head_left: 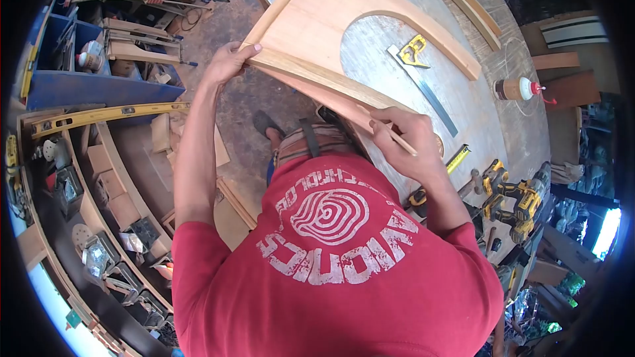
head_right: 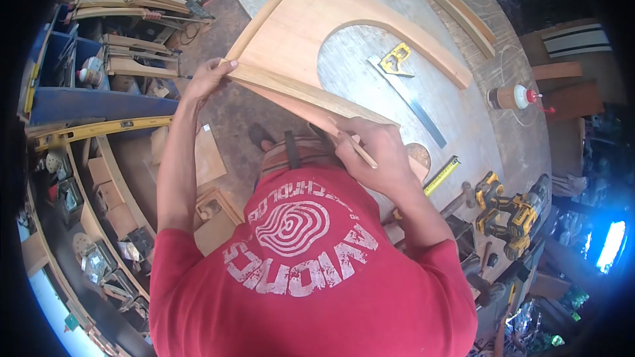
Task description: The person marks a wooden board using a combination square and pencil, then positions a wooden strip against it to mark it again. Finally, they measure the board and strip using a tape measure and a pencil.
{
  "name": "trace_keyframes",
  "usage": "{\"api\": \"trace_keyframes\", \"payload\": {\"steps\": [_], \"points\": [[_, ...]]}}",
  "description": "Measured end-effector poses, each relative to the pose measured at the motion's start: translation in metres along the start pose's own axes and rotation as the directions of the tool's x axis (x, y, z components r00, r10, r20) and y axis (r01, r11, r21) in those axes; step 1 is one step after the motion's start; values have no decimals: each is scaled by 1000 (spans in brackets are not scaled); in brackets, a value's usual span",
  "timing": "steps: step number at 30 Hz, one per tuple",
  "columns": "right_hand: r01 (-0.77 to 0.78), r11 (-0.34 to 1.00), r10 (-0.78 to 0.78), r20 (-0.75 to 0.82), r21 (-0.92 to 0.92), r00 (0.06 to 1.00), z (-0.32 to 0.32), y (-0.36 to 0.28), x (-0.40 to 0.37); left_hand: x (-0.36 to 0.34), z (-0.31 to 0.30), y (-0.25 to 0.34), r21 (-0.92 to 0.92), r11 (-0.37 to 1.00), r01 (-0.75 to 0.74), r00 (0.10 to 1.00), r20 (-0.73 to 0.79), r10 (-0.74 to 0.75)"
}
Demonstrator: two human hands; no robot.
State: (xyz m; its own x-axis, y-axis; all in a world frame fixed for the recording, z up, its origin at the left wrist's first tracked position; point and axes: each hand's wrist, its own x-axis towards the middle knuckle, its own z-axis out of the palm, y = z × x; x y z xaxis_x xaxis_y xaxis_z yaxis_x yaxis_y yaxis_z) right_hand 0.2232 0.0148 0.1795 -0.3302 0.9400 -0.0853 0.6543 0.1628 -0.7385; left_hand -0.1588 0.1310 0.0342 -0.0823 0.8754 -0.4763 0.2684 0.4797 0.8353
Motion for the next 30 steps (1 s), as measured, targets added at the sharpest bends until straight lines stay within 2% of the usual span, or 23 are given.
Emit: {"api": "trace_keyframes", "payload": {"steps": [1,4,7,9,12,16,21,23,24,27,30], "points": [[48,997,-46,-31,61,998,-5,-5,4,0,2,-2,-28,1000,-7,1000,-16,6],[184,962,-166,-103,203,981,-12,0,21,-15,17,-12,-189,981,41,974,-210,-81],[287,878,-229,-191,382,954,-9,3,53,-31,39,-42,-573,820,-8,953,-253,-167],[230,850,-194,-123,474,973,-8,9,75,-63,76,-30,-685,727,51,958,-173,-230],[94,817,-132,26,569,991,-3,23,105,-86,130,-16,-709,700,81,953,-152,-264],[-85,809,-63,229,581,971,18,38,142,-76,153,-16,-728,680,86,962,-118,-248],[20,820,-196,248,571,949,54,58,177,-76,145,-6,-764,630,139,967,-34,-254],[73,833,-264,278,548,924,68,64,195,-76,145,-3,-769,626,130,966,-45,-256],[40,833,-253,315,552,915,75,64,202,-78,146,-1,-772,622,127,964,-51,-259],[179,824,-359,249,538,900,98,61,218,-82,146,4,-749,652,116,969,-58,-239],[173,823,-384,307,541,871,107,56,227,-83,145,2,-761,638,116,967,-61,-248]]}}
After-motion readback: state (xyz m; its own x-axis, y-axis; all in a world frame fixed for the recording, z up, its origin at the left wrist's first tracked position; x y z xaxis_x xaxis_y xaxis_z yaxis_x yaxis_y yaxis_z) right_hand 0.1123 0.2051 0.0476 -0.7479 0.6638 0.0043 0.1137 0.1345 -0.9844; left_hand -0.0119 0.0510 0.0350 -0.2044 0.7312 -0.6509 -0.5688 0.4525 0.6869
